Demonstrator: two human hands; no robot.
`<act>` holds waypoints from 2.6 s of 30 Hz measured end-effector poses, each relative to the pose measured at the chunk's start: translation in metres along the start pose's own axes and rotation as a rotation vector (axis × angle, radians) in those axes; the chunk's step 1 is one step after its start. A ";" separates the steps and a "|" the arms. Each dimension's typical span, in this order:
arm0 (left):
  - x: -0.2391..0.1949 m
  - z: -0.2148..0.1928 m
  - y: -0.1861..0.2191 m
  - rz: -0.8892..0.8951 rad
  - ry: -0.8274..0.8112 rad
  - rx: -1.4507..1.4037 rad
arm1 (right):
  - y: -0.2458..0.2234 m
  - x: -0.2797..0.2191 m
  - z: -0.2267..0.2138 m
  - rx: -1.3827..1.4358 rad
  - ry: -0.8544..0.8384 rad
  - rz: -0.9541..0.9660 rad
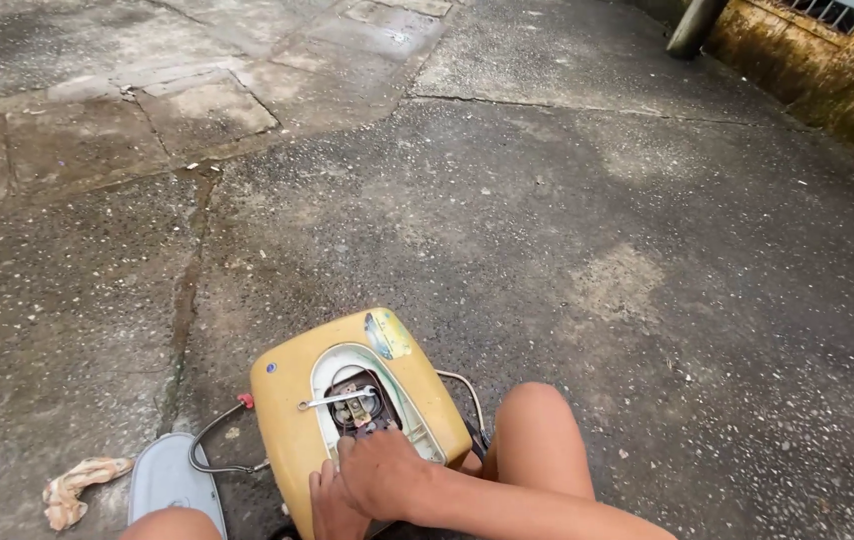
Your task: The person sits on a red stool and repairs a yellow portable gas water heater placed on the ground. They use a wrench to loosen and remove a cylindrical component from the internal mechanism, then use a screwdriver to adjust internal parts and wires. The person handles the removed component and various internal parts throughout the process.
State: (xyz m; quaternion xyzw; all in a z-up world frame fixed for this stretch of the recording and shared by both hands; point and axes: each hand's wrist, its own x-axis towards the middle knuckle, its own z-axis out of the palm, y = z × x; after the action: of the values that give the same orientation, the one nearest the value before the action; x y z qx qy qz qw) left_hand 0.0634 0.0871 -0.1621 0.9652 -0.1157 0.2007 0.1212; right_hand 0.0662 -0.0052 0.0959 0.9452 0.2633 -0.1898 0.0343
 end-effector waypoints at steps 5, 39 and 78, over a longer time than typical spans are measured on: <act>-0.006 0.028 0.008 -0.087 0.059 -0.057 | 0.017 -0.010 -0.010 0.196 0.000 -0.031; 0.007 -0.034 0.023 -0.077 -0.211 -0.116 | 0.042 -0.020 0.025 0.140 0.264 0.192; 0.009 -0.046 0.026 -0.057 -0.292 -0.035 | 0.043 -0.025 0.020 0.119 0.316 0.292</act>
State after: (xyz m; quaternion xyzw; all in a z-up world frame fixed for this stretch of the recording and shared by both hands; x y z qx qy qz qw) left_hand 0.0473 0.0736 -0.1127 0.9848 -0.1082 0.0528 0.1255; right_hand 0.0618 -0.0576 0.0854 0.9917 0.1140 -0.0475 -0.0363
